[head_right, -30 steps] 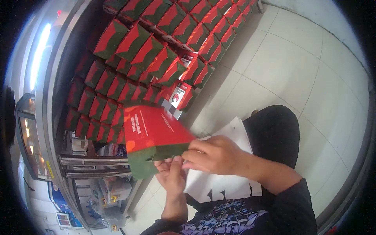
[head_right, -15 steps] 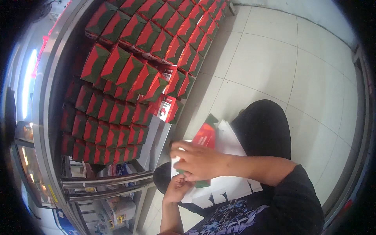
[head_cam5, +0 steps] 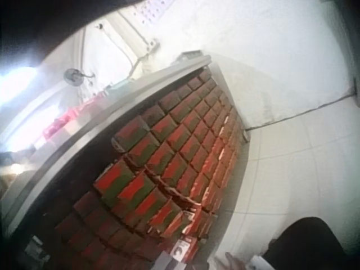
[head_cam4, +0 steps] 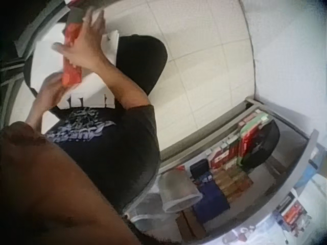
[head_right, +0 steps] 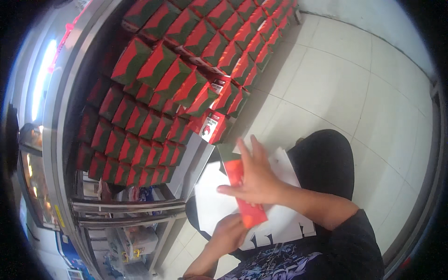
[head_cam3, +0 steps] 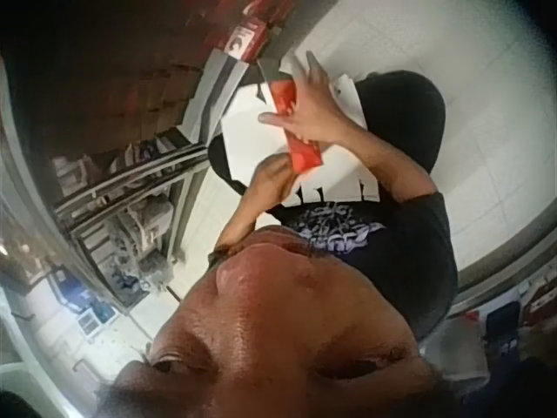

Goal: The person sits on the floor and folds flat white cardboard sheets into small rectangular boxes. They then insert a red and green product package into each box, fold the flaps to close it, and place the finished box onto a nearby metal shelf.

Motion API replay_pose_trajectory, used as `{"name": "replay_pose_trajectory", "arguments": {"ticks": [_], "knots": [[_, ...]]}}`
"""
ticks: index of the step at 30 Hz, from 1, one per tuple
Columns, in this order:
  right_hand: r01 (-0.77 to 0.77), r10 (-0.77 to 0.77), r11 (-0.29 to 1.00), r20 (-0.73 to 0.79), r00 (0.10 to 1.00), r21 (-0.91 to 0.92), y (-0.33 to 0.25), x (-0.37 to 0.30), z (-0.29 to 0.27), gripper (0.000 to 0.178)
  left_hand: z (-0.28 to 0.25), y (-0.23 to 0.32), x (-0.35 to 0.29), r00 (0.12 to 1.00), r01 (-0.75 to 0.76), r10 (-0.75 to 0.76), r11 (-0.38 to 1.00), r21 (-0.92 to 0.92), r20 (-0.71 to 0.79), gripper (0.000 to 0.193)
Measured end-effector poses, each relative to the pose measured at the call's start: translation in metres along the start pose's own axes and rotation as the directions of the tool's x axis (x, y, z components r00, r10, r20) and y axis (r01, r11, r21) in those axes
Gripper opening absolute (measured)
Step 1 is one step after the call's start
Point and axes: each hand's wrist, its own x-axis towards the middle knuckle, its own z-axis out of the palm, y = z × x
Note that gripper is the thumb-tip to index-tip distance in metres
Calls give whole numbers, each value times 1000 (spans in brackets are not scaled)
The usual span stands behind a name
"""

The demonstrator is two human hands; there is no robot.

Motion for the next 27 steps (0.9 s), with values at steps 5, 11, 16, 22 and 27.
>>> {"name": "replay_pose_trajectory", "arguments": {"ticks": [5,11,16,22,27], "knots": [[5,13,867,-32,999,499,4,13,-14,47,-5,-17,28,966,50,-37,998,46,-254,63],[801,-791,596,128,598,-58,-30,0,-31,34,-59,-7,55,788,-306,-591,-132,-943,-173,69],[480,-438,837,-204,875,263,-22,-7,-5,49,-35,9,78,532,-398,-810,20,-917,-249,24],[538,-557,826,-103,824,-165,-25,-1,-11,47,-4,13,105,345,-584,-780,257,-770,-522,26],[672,-764,580,-22,644,-461,-26,-4,-16,43,-12,11,96,446,-560,-765,167,-812,-465,16]]}}
